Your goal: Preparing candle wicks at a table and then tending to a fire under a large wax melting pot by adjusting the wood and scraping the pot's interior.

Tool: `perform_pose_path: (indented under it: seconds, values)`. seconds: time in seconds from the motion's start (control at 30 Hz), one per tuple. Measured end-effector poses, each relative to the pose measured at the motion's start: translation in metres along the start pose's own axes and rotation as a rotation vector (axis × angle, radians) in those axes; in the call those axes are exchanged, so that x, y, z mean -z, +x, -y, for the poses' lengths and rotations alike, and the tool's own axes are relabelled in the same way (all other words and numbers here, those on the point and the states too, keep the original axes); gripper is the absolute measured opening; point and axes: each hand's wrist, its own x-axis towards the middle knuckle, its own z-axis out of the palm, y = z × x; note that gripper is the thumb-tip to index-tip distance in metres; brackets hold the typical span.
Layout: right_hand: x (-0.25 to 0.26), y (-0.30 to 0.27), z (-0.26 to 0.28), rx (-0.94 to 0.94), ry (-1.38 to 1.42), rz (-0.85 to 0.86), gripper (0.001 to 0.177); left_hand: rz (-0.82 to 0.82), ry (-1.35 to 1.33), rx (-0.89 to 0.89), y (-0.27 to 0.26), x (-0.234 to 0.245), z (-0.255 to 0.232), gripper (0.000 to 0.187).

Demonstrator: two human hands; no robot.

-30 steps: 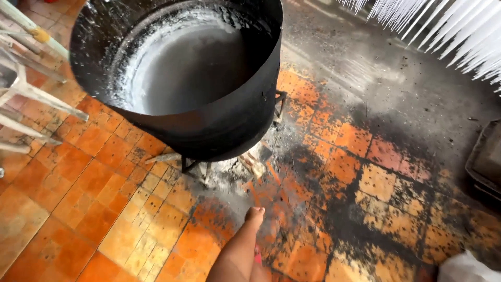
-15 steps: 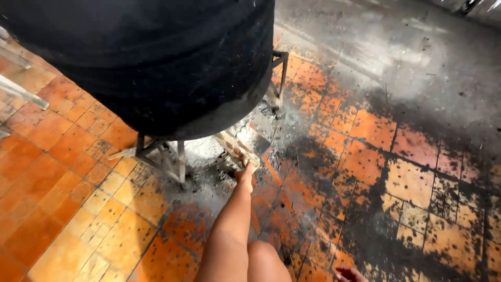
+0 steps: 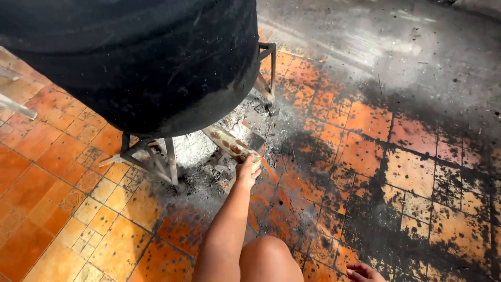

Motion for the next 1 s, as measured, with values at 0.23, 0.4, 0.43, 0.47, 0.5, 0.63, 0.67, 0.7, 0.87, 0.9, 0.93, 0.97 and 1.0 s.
perform_pose_path:
  seconds: [0.23,0.4,0.43,0.47,0.5,0.63,0.67,0.7,0.87,0.9,0.93,0.97,1.0]
  values:
    - [-0.012,-0.003,0.006,0.098,0.075,0.115,0.039,0.213,-0.121,0.021,-0.080,0.042,0.000,0.053]
    - [-0.027,-0.019,0.013,0.115,0.040,0.088,0.034,0.127,0.129,0.050,-0.113,0.096,0.015,0.053]
    - [-0.027,-0.019,0.013,0.111,0.037,0.091,0.034,0.122,0.128,0.051,-0.120,0.108,0.020,0.053]
    - [-0.029,-0.019,0.012,0.118,-0.005,0.067,0.033,0.135,0.208,-0.008,-0.128,0.120,0.026,0.050]
    - [-0.030,-0.018,0.015,0.127,-0.052,0.044,0.031,0.147,0.282,-0.068,-0.135,0.132,0.030,0.048]
    - [-0.029,-0.014,0.020,0.084,-0.020,0.078,0.036,0.039,0.390,-0.144,-0.110,0.178,0.071,0.045]
    - [-0.030,-0.014,0.021,0.096,-0.019,0.083,0.035,0.028,0.381,-0.140,-0.100,0.188,0.082,0.050]
    - [-0.030,-0.014,0.021,0.108,-0.019,0.085,0.035,0.018,0.372,-0.134,-0.089,0.198,0.095,0.054]
    - [-0.037,-0.021,0.024,0.083,-0.022,0.076,0.039,-0.040,0.247,-0.090,-0.073,0.201,0.128,0.062]
    - [-0.037,-0.020,0.023,0.084,0.003,0.057,0.037,-0.056,0.263,-0.098,-0.068,0.201,0.132,0.067]
    - [-0.035,-0.017,0.024,0.085,0.000,0.057,0.037,-0.056,0.259,-0.098,-0.066,0.201,0.132,0.067]
    - [-0.032,-0.014,0.021,0.095,0.001,0.060,0.037,-0.077,0.316,-0.114,-0.065,0.203,0.132,0.068]
    - [-0.030,-0.012,0.019,0.106,0.003,0.063,0.038,-0.098,0.374,-0.129,-0.065,0.204,0.132,0.068]
